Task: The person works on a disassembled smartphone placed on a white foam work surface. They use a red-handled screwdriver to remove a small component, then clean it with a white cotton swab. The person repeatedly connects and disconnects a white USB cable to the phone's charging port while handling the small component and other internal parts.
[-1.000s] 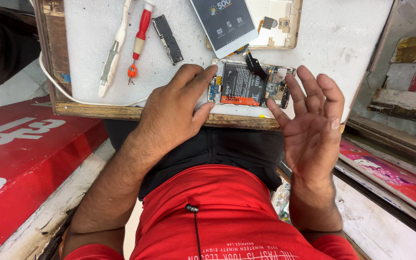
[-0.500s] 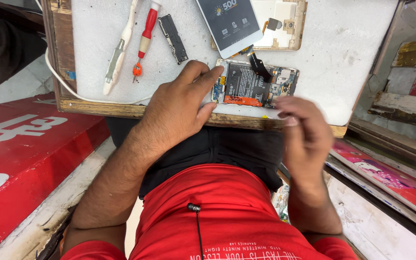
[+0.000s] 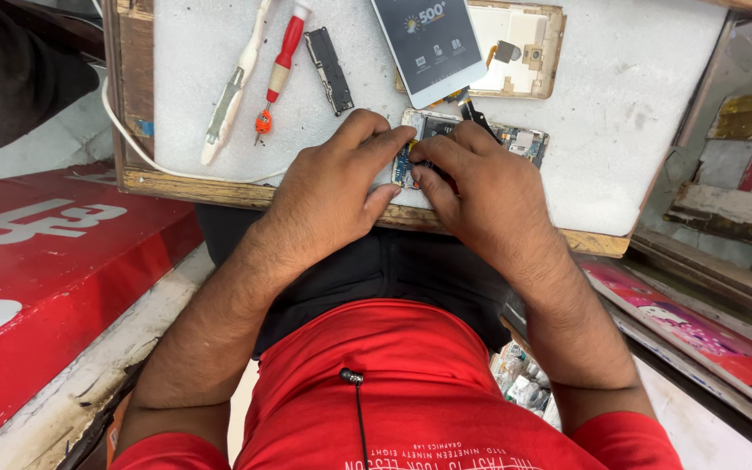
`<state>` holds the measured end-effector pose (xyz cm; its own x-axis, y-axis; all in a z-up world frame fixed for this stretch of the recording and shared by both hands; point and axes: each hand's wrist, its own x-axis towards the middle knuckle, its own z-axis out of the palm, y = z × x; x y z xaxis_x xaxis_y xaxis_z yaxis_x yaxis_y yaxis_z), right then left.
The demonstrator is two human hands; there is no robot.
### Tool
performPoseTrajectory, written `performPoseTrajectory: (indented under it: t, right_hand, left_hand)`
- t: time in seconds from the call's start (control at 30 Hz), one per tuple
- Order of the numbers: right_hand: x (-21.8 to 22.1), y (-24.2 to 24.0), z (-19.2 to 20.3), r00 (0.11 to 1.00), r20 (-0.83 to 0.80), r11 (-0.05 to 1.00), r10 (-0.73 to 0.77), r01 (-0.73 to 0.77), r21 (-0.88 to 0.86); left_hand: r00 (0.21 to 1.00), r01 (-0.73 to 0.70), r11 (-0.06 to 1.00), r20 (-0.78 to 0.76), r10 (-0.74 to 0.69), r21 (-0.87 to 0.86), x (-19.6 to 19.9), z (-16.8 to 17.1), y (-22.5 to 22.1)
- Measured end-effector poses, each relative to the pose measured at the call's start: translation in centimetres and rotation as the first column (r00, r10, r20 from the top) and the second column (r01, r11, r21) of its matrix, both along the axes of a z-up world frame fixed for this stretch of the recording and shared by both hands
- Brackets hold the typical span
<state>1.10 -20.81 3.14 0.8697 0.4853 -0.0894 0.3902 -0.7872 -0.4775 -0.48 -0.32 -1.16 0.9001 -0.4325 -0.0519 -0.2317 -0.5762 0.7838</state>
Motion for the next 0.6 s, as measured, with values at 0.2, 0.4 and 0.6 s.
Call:
performPoseTrajectory:
  t: [0.2, 0.4, 0.6]
  right_hand:
    - [0.28, -0.07, -0.36, 1.000, -0.010, 1.000, 0.013, -0.013, -0.025]
    - [0.18, 0.20, -0.40, 1.000, -0.009, 1.000, 0.004, -0.005, -0.029]
    - [0.01, 0.40, -0.57, 1.000, 0.007, 0.999, -0.003, 0.003, -0.050]
  left_hand:
    - [1.000, 0.006, 1.000, 0.029, -0.006, 0.009, -0.04, -0.38, -0.07]
    - [0.998, 0.001, 1.000, 0.064, -0.003, 0.021, -0.10, -0.34, -0.04]
    - [0.996, -0.007, 1.000, 0.085, 0.005, 0.024, -0.20, -0.54, -0.09]
